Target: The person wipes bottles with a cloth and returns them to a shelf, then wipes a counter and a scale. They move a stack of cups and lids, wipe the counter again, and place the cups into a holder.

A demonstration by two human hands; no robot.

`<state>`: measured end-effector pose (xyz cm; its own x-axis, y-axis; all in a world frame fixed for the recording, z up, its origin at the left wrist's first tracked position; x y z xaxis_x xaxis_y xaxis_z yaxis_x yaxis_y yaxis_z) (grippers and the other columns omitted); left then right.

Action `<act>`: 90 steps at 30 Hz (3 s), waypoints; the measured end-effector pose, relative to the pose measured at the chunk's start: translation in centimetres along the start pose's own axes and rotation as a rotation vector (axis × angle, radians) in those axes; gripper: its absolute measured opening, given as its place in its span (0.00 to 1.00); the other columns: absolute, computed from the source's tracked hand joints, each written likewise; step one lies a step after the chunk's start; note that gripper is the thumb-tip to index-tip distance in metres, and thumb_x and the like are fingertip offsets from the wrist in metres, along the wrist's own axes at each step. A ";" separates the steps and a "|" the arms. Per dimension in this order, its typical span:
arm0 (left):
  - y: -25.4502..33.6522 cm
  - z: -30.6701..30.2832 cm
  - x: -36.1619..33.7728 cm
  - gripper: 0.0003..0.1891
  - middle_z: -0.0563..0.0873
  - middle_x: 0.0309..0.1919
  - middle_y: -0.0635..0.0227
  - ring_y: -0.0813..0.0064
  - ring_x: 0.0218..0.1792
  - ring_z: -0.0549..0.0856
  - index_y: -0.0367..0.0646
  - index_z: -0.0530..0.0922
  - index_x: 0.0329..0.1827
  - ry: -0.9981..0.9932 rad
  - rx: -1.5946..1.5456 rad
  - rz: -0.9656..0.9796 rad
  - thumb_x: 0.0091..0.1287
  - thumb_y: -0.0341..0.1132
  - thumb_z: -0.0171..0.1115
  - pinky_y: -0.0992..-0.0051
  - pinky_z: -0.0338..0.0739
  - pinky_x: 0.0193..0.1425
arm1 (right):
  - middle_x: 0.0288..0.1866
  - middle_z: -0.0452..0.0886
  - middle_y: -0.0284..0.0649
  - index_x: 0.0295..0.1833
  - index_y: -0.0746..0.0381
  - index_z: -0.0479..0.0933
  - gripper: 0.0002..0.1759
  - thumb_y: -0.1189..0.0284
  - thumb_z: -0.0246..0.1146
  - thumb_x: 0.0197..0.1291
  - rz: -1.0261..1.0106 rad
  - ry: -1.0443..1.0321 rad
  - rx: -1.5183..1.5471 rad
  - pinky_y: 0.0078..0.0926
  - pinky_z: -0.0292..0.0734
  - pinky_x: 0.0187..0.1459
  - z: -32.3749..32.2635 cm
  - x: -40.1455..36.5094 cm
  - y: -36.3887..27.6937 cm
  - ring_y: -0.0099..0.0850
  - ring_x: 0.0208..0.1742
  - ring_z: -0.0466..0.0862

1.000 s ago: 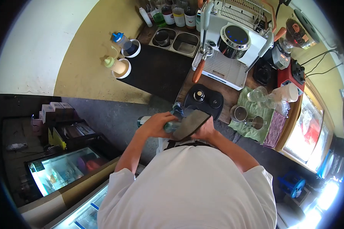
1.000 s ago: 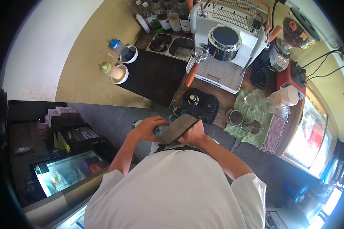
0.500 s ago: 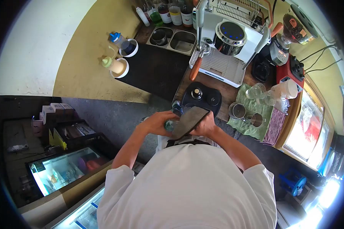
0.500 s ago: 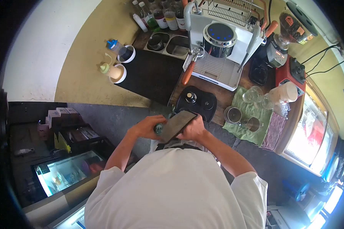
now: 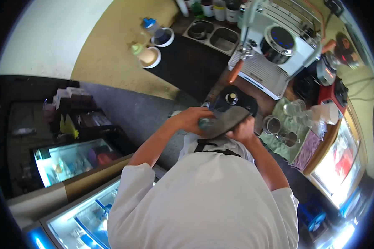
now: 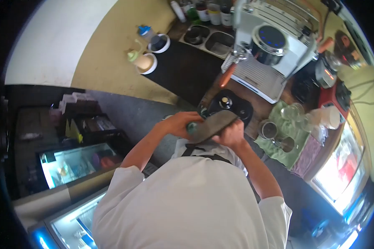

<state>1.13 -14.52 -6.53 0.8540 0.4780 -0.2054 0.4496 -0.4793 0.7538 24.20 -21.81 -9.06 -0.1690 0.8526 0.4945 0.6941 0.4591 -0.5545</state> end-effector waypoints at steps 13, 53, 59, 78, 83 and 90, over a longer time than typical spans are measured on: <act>0.4 0.7 1.9 0.34 0.81 0.49 0.64 0.56 0.51 0.82 0.52 0.80 0.58 0.373 0.429 -0.058 0.40 0.36 0.78 0.58 0.75 0.58 | 0.36 0.85 0.58 0.38 0.68 0.83 0.18 0.62 0.61 0.57 0.392 0.010 0.106 0.49 0.82 0.44 0.3 0.5 0.5 0.60 0.40 0.85; 1.6 -13.8 6.6 0.33 0.79 0.54 0.57 0.52 0.53 0.80 0.45 0.78 0.56 0.568 0.325 0.027 0.43 0.36 0.77 0.58 0.75 0.57 | 0.69 0.69 0.39 0.76 0.60 0.59 0.34 0.63 0.62 0.70 0.816 0.329 1.598 0.36 0.67 0.70 5.6 9.7 2.7 0.32 0.67 0.71; 1.3 -14.9 6.8 0.34 0.80 0.51 0.59 0.53 0.50 0.81 0.46 0.77 0.57 0.521 0.370 0.050 0.42 0.38 0.79 0.58 0.75 0.54 | 0.69 0.73 0.40 0.75 0.57 0.63 0.37 0.43 0.51 0.71 0.702 0.454 1.693 0.42 0.67 0.70 4.9 14.2 0.9 0.38 0.67 0.73; 5.1 -42.3 21.0 0.32 0.80 0.49 0.63 0.73 0.53 0.79 0.36 0.74 0.61 1.050 -0.718 0.528 0.58 0.41 0.77 0.72 0.74 0.56 | 0.64 0.77 0.45 0.67 0.59 0.72 0.29 0.50 0.54 0.71 0.925 0.479 1.935 0.39 0.71 0.67 3.3 16.6 -2.1 0.38 0.64 0.77; 6.0 -43.9 31.0 0.33 0.81 0.53 0.59 0.68 0.55 0.80 0.38 0.76 0.59 1.108 -0.594 0.425 0.54 0.42 0.81 0.68 0.75 0.58 | 0.68 0.74 0.44 0.71 0.60 0.67 0.34 0.46 0.51 0.71 0.812 0.228 1.878 0.42 0.68 0.70 3.0 16.4 -2.9 0.39 0.67 0.74; 3.1 -43.5 39.9 0.30 0.83 0.52 0.57 0.66 0.57 0.81 0.39 0.76 0.57 0.905 -0.393 0.310 0.52 0.36 0.80 0.66 0.77 0.61 | 0.71 0.70 0.45 0.75 0.60 0.61 0.39 0.43 0.48 0.70 0.918 0.584 1.826 0.45 0.64 0.73 5.1 10.5 -1.3 0.41 0.71 0.71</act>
<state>25.18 35.08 14.80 0.3279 0.8270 0.4568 -0.0131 -0.4795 0.8775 17.94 -12.16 -6.53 0.1709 0.9285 -0.3296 -0.9222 0.0330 -0.3852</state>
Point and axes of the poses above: each hand's wrist, its own x-axis towards the middle knuckle, its own z-axis out of the palm, y = z × x, the point moved 1 cm from there along x, towards the middle knuckle
